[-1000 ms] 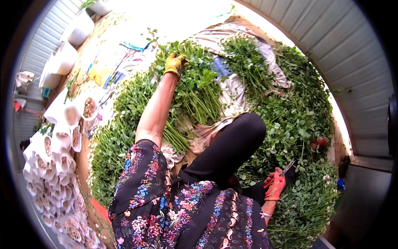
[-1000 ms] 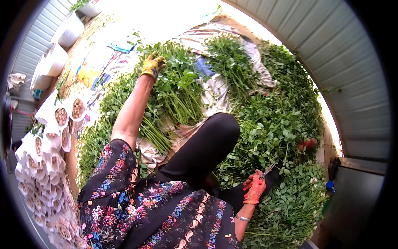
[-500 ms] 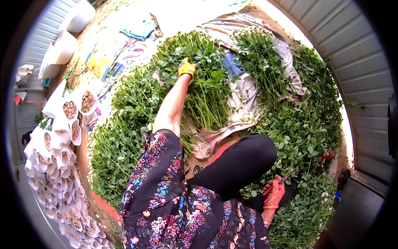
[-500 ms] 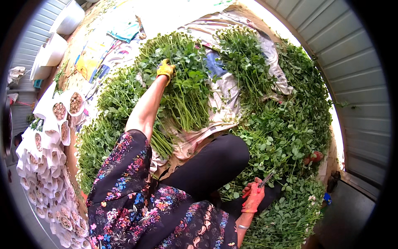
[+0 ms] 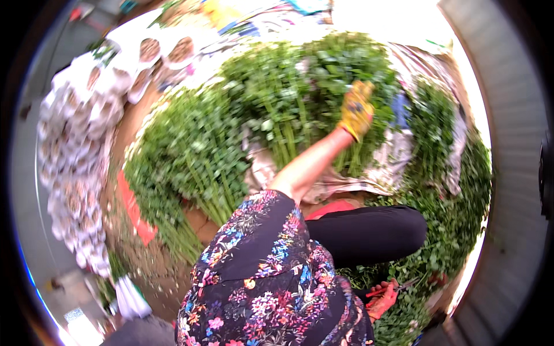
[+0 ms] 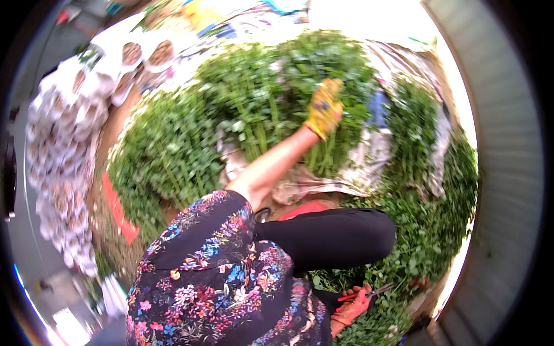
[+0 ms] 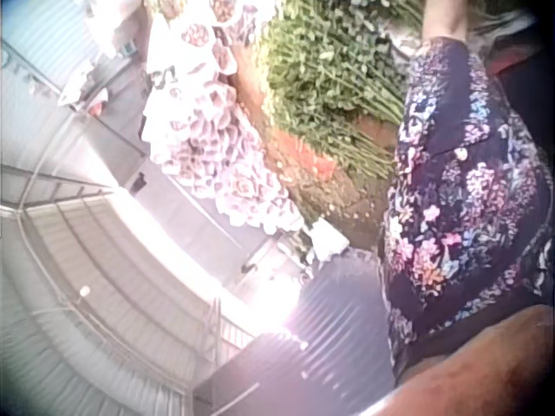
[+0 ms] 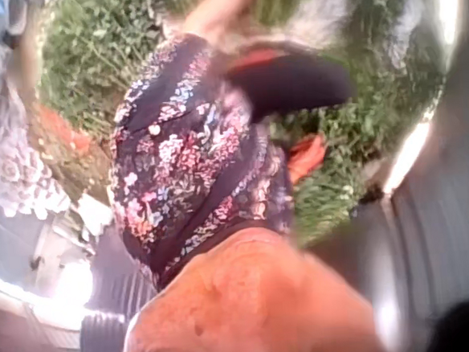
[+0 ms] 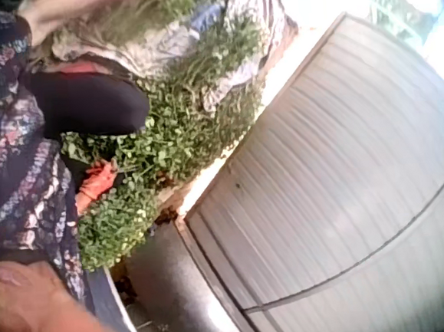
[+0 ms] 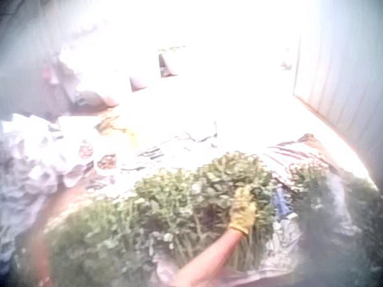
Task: The person trims the stems of white flowers using shears and organizes them into bundles on the ground.
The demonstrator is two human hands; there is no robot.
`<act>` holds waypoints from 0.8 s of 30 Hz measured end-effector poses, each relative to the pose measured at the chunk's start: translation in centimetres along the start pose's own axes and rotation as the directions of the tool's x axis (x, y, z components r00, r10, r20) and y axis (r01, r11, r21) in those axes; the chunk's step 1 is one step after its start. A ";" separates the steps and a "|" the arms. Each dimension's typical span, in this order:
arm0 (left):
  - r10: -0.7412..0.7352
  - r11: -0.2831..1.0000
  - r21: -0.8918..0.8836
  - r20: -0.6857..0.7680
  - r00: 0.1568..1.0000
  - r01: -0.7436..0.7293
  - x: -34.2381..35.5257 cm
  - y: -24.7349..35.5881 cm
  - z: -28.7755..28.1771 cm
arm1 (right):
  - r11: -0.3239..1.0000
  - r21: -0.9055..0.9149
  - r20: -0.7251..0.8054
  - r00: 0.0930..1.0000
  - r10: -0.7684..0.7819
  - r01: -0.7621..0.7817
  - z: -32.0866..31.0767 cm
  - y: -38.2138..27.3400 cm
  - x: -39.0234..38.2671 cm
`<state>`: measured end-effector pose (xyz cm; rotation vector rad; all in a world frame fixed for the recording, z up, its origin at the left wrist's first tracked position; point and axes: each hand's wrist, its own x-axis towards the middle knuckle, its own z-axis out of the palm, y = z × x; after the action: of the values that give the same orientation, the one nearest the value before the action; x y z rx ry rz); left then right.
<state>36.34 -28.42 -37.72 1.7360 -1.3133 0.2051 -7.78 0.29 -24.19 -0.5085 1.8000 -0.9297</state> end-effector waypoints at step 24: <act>0.415 0.361 -0.877 0.456 0.788 0.317 -3.5 30.1 -15.6 | 0.821 0.297 -0.950 0.234 0.205 0.487 -19.1 15.8 -18.2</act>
<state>15.80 -14.78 -14.20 0.6700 -1.4627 -1.0593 -16.66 29.66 -22.07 0.4962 2.3735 -2.1958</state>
